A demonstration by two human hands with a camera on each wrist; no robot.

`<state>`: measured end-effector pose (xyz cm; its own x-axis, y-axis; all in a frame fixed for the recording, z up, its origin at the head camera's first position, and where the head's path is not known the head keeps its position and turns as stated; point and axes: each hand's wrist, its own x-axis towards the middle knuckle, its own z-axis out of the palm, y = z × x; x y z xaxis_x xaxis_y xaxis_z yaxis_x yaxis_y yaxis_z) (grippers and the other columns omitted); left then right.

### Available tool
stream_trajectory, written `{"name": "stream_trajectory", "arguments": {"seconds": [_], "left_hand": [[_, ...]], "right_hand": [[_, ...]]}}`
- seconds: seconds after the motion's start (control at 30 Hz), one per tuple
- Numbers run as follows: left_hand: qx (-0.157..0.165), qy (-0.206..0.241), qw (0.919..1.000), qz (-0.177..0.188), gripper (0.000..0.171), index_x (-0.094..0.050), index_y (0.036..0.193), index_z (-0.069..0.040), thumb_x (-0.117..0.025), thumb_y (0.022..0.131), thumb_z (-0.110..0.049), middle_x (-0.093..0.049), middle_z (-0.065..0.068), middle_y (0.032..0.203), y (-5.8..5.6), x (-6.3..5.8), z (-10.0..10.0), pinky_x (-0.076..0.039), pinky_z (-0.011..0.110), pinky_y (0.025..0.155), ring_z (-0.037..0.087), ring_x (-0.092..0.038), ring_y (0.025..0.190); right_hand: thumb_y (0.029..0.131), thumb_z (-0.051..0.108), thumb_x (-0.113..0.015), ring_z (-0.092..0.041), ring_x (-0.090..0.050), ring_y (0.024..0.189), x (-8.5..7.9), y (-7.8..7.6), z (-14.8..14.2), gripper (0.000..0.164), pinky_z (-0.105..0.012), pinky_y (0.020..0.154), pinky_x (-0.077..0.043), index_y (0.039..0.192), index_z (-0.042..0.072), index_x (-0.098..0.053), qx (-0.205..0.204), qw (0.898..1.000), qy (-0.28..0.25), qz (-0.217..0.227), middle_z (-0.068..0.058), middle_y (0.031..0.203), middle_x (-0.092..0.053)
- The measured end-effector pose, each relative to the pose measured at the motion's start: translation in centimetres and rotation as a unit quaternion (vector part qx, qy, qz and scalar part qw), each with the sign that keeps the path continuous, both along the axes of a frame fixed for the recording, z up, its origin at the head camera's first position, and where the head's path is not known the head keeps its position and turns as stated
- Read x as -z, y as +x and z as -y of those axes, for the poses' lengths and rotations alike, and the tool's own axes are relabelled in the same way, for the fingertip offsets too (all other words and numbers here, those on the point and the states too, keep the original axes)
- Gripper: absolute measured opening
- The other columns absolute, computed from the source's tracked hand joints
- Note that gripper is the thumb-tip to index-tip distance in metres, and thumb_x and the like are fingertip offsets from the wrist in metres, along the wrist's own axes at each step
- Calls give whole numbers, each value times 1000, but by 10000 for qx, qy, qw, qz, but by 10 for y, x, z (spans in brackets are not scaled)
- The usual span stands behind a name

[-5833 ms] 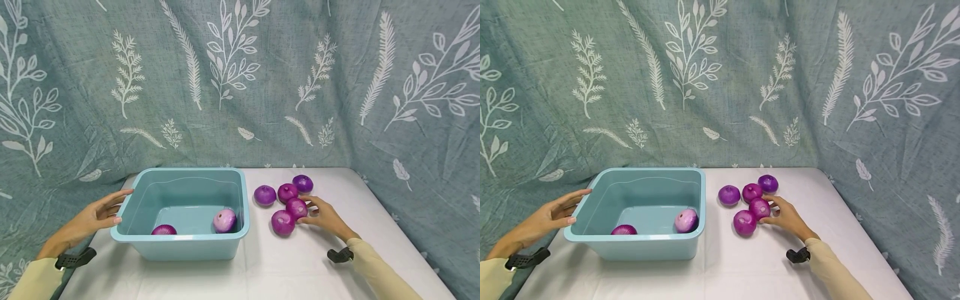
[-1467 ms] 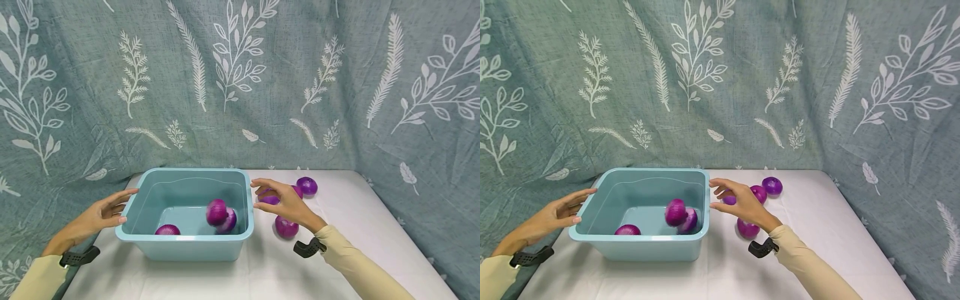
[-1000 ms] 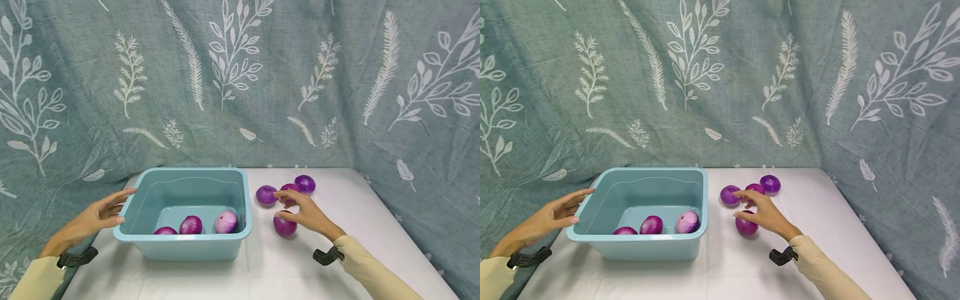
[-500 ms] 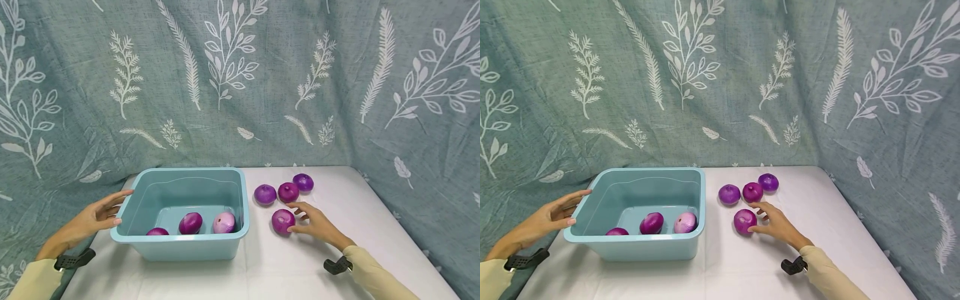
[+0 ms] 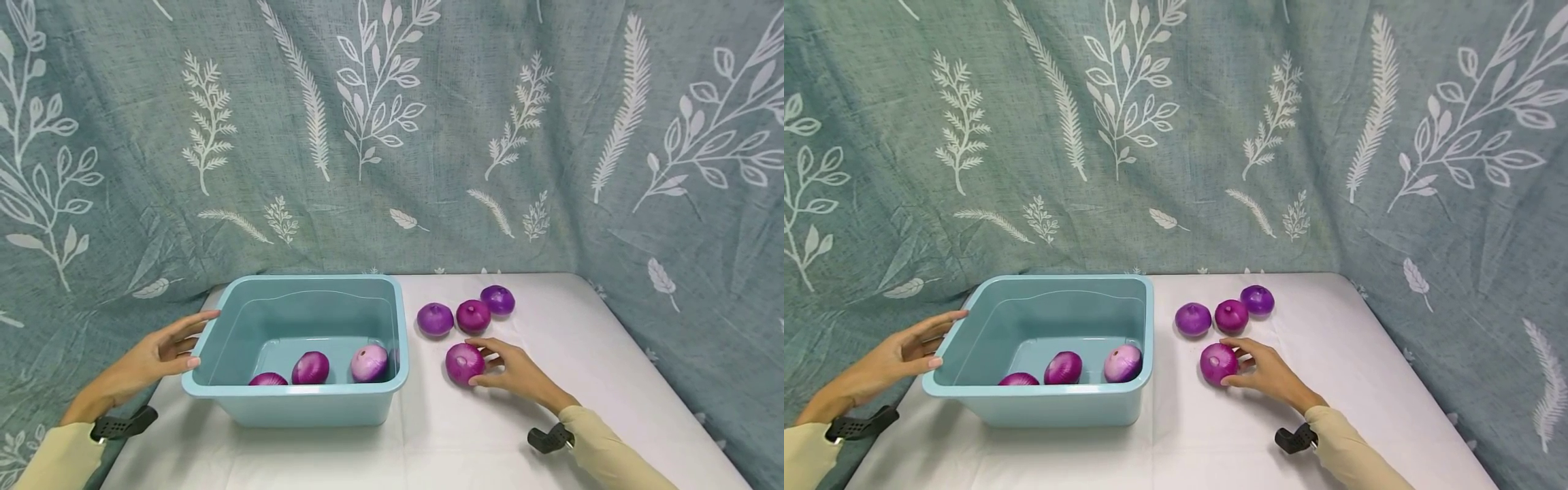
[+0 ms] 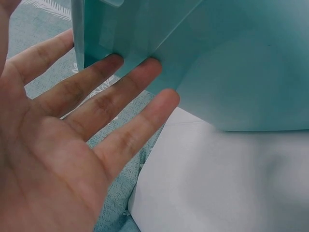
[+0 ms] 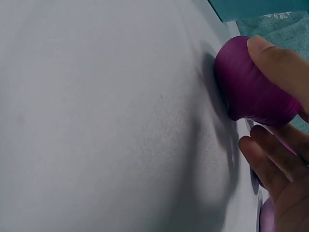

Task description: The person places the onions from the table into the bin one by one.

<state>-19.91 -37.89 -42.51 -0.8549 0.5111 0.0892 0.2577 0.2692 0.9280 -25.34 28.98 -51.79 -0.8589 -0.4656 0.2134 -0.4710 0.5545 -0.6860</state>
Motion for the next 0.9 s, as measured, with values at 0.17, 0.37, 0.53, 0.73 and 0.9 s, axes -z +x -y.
{"name": "stream_trajectory", "arguments": {"seconds": [0.17, 0.37, 0.53, 0.73, 0.9], "left_hand": [[-9, -9, 10000, -4, 72, -18, 166, -15, -52, 105, 2, -29, -1, 164, 1, 1, 1, -52, 27, 98, -1, -45, 135], [-8, -18, 10000, -3, 72, -20, 166, -17, -52, 105, 2, -27, 2, 165, 0, 0, 0, -52, 27, 99, -1, -45, 135], [21, 9, 10000, -7, 72, -19, 166, -15, -52, 105, 2, -28, 1, 165, 0, 1, 0, -52, 28, 98, 0, -46, 135], [-1, 22, 10000, 24, 72, -19, 166, -15, -52, 105, 2, -28, 0, 164, 0, 2, 0, -53, 28, 98, 0, -47, 135], [-33, 19, 10000, 16, 71, -20, 166, -16, -53, 105, 2, -29, 0, 164, 1, 1, 0, -53, 28, 98, 0, -47, 135]], "right_hand": [[78, 24, -93, -32, -65, 110, -9, 7, 6, 79, -45, 92, -58, 145, 5, -56, -61, 9999, -76, 45, -14, 136, -62], [77, 10, -93, -39, -66, 109, -4, 7, 8, 79, -51, 93, -57, 145, -2, -55, 72, 9997, -215, 98, -19, 133, -63], [77, 23, -93, -31, -67, 109, 6, 2, 3, 80, -43, 92, -58, 145, 4, -56, 72, 9997, -213, 39, -13, 133, -64], [78, 31, -93, -24, -68, 108, 6, 4, 1, 81, -35, 91, -59, 144, 4, -57, 59, 9997, -227, 11, -9, 133, -65], [77, 31, -93, -20, -67, 107, 4, 4, 0, 81, -32, 91, -58, 145, 5, -57, 100, 9997, -231, 32, -9, 134, -64]]}}
